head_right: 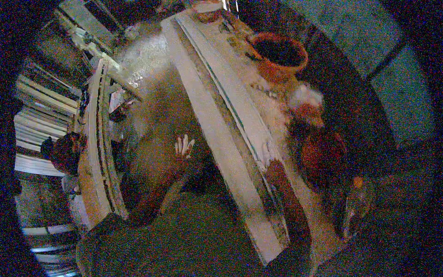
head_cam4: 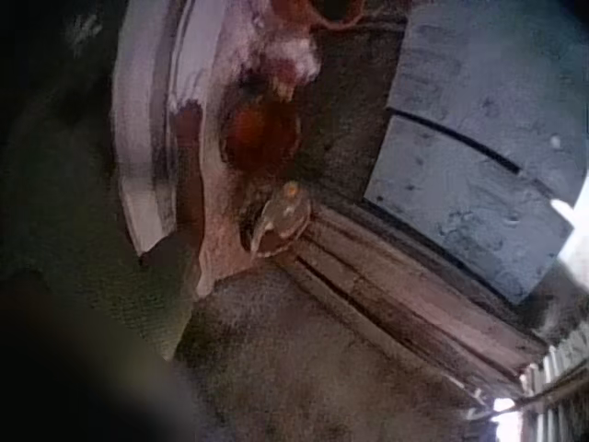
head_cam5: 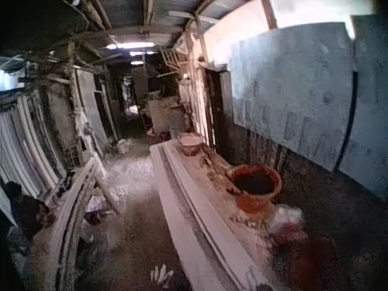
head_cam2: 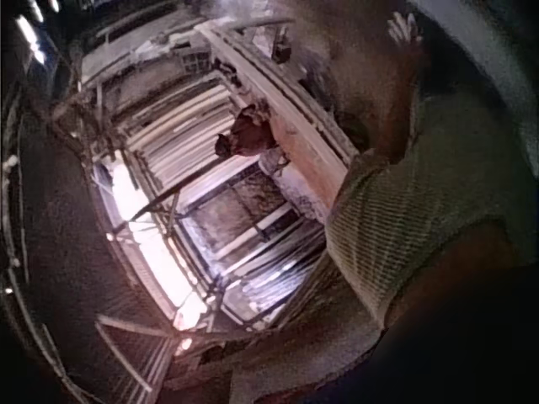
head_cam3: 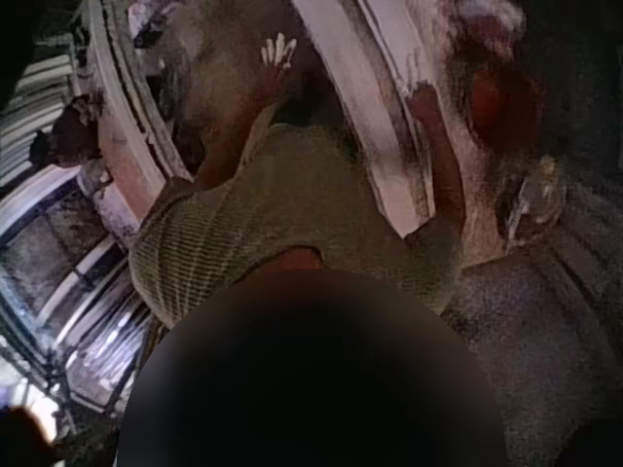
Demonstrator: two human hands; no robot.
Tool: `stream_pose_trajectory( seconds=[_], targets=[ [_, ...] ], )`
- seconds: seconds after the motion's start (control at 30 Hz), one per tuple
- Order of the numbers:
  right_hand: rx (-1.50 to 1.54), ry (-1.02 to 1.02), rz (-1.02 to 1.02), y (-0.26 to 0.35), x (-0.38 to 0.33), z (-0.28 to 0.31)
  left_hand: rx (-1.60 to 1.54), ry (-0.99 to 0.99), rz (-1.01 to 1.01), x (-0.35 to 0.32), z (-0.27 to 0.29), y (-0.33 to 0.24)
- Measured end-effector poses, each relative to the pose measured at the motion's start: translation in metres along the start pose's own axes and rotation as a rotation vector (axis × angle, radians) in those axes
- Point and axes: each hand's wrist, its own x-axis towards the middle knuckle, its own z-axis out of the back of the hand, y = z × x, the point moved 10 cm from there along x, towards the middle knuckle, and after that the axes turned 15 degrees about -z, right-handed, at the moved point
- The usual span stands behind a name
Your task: The person applies a white paste to a long rectangular board using a cloth, repeatedly rubbing and smoothing the surface. The person occasionally picks up a bucket containing the paste and continues applying it to the board.
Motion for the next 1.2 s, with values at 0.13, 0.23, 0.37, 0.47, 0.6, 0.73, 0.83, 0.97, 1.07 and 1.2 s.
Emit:
stream_pose_trajectory(
  seconds=[0.13,0.23,0.37,0.47,0.6,0.73,0.83,0.97,1.07,1.2],
  targets=[
    [0.147,0.031,-0.112,0.034,0.096,0.082,-0.082,-0.075,-0.012,0.026,0.001,0.045],
    [0.041,0.090,-0.074,0.066,0.174,0.142,-0.192,-0.069,-0.081,0.074,0.022,0.097],
    [0.025,0.044,-0.025,0.099,0.231,0.193,-0.339,0.040,-0.108,0.108,0.049,0.125],
    [0.450,-0.069,-0.306,0.094,0.290,0.225,-0.348,0.186,-0.092,0.132,0.074,0.160],
    [0.362,-0.101,-0.258,0.120,0.385,0.260,-0.265,0.184,-0.286,0.172,0.104,0.204],
    [0.118,-0.028,-0.096,0.163,0.479,0.291,-0.193,0.131,-0.256,0.192,0.120,0.277],
    [0.053,-0.014,-0.057,0.190,0.555,0.319,-0.175,0.085,-0.214,0.212,0.135,0.338],
    [0.225,-0.010,-0.065,0.219,0.643,0.353,-0.146,0.219,-0.062,0.230,0.163,0.423],
    [0.223,0.001,-0.060,0.238,0.699,0.375,-0.147,0.245,0.005,0.245,0.201,0.476],
    [0.173,0.084,-0.086,0.258,0.772,0.411,-0.096,0.229,0.141,0.271,0.236,0.553]
  ],
)
